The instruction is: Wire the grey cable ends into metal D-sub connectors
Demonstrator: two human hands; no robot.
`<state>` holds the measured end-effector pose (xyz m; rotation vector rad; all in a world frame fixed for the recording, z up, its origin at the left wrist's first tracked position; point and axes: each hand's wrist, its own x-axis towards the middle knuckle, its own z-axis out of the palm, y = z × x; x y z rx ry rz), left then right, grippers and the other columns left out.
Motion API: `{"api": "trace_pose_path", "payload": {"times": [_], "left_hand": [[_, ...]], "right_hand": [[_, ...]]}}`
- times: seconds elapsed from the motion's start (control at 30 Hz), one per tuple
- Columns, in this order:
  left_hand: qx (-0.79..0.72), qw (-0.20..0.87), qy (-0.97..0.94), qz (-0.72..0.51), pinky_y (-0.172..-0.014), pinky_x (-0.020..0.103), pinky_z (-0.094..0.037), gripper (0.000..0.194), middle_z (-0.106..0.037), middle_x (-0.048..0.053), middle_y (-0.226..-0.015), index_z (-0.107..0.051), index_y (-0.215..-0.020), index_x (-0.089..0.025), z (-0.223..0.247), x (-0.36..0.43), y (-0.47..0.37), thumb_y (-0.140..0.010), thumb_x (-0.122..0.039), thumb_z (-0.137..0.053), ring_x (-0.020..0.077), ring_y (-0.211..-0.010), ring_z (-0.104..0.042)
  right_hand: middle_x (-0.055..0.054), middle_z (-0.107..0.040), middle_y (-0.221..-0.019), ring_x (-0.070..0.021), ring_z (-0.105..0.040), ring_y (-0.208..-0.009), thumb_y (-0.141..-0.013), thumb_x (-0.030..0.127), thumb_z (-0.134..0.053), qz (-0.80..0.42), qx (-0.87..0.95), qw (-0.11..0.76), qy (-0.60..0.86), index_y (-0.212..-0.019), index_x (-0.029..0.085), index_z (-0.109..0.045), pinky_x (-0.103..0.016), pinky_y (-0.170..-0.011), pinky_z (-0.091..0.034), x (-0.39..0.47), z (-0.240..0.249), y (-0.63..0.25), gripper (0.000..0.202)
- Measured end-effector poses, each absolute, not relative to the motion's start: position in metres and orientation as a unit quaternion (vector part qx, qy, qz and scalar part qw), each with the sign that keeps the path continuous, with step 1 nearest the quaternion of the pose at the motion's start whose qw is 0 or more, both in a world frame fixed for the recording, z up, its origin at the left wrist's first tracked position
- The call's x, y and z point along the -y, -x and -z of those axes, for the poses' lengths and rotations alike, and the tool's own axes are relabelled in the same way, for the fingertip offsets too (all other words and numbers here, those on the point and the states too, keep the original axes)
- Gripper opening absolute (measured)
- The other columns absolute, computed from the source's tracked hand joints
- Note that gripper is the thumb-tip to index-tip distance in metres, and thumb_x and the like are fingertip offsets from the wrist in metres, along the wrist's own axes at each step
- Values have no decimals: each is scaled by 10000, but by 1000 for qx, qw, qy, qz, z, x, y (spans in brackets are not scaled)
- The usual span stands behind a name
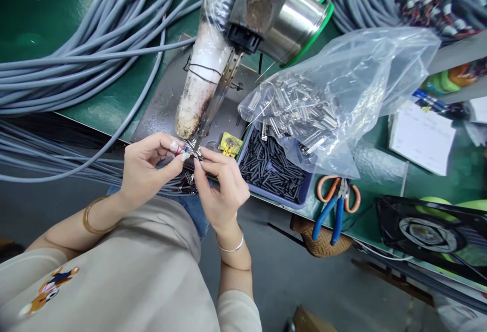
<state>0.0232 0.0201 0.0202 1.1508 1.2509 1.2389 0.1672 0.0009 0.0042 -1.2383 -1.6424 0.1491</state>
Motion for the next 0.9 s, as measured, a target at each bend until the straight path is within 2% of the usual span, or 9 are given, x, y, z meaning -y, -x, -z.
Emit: {"api": "trace_pose_path", "payload": {"times": [0.3,0.53,0.67,0.77,0.83,0.9], "left_hand": [[-508,482,-486,-523,-542,184,-455,137,-623,-8,-691,-619,-722,-180,-24,-24,-23,-756,-192,-751,89,-628,-566],[-511,538,-475,-473,-513,177,-432,166,-636,-3,-683,-609,-691,-171,-21,-22,-18,-713,-174,-774,82,-595,-551],[-484,620,-413,-458,-461,166,-389,232,-636,-12,-651,-615,-695,-163,-22,-25,-14,-670,-204,-842,56,-524,-498],[-429,724,-356,-407,-376,167,-306,289,-625,-30,-575,-620,-710,-159,-26,-27,-9,-659,-261,-885,28,-406,-397],[-397,767,-346,-368,-355,169,-292,304,-654,-14,-581,-620,-708,-151,-28,-27,-5,-674,-291,-888,26,-376,-394],[-387,776,-353,-351,-362,164,-318,307,-668,-8,-596,-616,-717,-147,-30,-25,-2,-686,-285,-889,29,-381,-426]], "right_hand": [[0,-795,-970,-163,-765,-880,-832,110,-792,-45,689,511,512,-900,237,-689,-326,-791,-638,-5,-9,-167,177],[-25,-809,-1036,-159,-784,-884,-850,103,-754,-17,721,487,493,-929,241,-649,-283,-766,-655,3,-2,-172,191],[-38,-811,-1019,-172,-794,-868,-883,123,-712,-29,726,510,461,-965,242,-606,-285,-692,-663,7,8,-181,179],[-80,-798,-1128,-176,-797,-876,-902,137,-679,-48,738,526,420,-948,233,-573,-262,-618,-643,9,15,-186,150],[-99,-792,-1159,-170,-795,-883,-893,126,-682,-61,739,529,413,-929,219,-568,-247,-626,-629,10,18,-185,152],[-74,-804,-1050,-168,-789,-862,-888,118,-685,-89,724,532,429,-928,215,-576,-259,-666,-627,13,17,-182,151]]}}
